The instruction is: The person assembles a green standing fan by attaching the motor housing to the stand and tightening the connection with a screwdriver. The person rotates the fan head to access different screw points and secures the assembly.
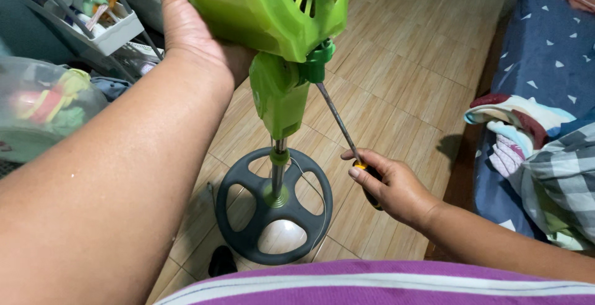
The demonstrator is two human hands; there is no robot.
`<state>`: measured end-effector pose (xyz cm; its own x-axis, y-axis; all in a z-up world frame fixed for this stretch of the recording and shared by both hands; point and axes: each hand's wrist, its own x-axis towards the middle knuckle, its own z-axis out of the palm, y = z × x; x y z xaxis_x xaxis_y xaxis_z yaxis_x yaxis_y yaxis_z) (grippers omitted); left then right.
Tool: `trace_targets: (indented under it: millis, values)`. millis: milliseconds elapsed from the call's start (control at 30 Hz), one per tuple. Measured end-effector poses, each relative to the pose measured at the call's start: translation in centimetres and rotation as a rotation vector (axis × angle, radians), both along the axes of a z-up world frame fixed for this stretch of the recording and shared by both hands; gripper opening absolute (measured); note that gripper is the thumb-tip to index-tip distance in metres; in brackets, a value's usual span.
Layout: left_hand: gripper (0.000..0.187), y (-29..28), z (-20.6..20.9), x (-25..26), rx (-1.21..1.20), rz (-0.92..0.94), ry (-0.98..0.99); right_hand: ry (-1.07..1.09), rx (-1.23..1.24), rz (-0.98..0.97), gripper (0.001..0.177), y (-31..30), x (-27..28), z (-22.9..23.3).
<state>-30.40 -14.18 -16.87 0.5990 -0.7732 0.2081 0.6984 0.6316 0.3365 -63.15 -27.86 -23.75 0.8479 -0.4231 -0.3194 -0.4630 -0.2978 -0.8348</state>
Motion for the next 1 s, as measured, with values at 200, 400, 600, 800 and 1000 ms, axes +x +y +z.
trace_targets:
  millis: [200,400,600,800,1000]
  values:
    - [0.121,-0.2,-0.5,0.5,0.04,0.022,-0.04,0.03,0.045,-0.032,0.038,0.1,0.4,-0.1]
    - [0.112,0.0,0.1,-0.5,-0.014,0.039,-0.02,-0.027,-0.109,0.051,0.034,0.7,1.5,-0.9]
    - [0.121,0.3,0.6,-2.6,0.151,0.172,0.01,-0.106,0.102,0.061,0.031,1.3,2.1,-2.3]
    - [0.116,0.3,0.7,-2.1,0.034,0.027,-0.072,-0.084,0.08,0.06,0.03,0.6,2.3,-2.9]
    - [0.11,-1.8,-0.2,-1.2,0.106,0.131,-0.059,-0.045,0.039,0.101,0.028,-0.8,2.3,-2.6]
